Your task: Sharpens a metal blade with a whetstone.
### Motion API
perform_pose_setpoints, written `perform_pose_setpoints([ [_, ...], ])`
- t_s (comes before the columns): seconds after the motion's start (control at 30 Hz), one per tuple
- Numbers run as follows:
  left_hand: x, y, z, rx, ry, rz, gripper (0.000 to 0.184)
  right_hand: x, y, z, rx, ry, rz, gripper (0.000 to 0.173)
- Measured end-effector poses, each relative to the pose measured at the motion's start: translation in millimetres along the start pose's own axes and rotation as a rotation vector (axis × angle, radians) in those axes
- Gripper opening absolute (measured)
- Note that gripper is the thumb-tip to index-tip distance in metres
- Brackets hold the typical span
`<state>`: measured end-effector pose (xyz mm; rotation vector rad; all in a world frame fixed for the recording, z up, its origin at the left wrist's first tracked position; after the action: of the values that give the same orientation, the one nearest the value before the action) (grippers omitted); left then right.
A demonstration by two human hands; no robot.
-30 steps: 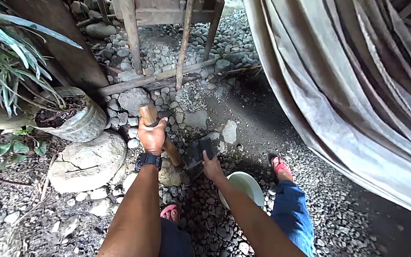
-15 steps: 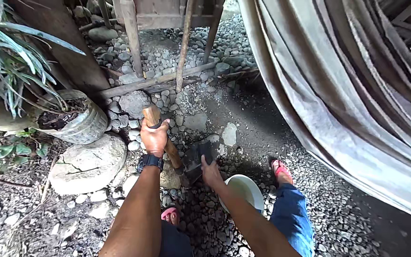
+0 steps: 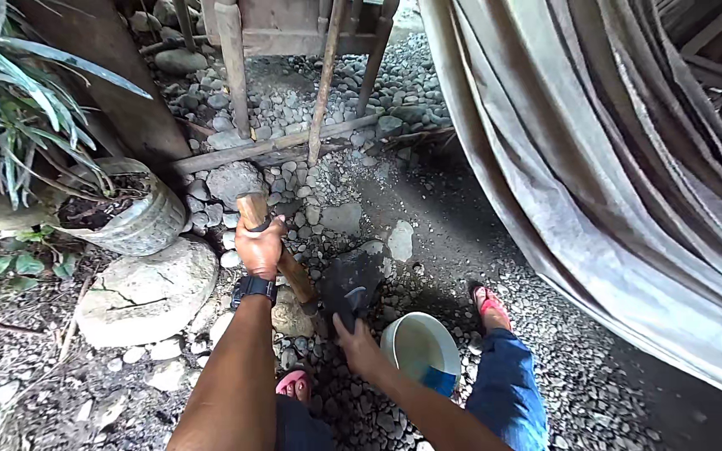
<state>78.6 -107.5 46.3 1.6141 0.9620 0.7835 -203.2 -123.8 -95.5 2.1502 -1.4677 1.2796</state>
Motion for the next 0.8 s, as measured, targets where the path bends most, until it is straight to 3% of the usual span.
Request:
perform_pose_setpoints([
  [0.1,1,-1,0,-0.010,-0.013,-0.003,0.054,1,11,11,0.005,0.040,-0.032,0.063],
  [0.27,-3,4,-4,-0.030,-0.048,-0.054,0.054,54,28,51,-0.284,0.118,0.019,0.060],
  [0.43,-6,17,-2,-0.096,-0.071,-0.079,0.047,4,0,7,-0.011,0.038,0.012,0.060],
  [0.63,-23,39,-17,-0.151,-0.126,-0.150,0.044,43,30,37,-0.245,0.178,0.184,0.062],
  [0.8,-39,50,-24,-0.146,-0.161,-0.170,0.033,55,44,37,-0.136,0.147,0.236,0.061],
])
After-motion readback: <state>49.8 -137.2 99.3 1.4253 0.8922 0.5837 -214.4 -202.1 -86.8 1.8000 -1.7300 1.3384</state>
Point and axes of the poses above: each hand's wrist, its own z-axis towards the middle knuckle, its own x-axis out of the back of the hand, y = z × x, the point moved 7 cm from there along z, towards the middle knuckle, and after that the axes turned 3 degrees about x, right-handed, at the moved point
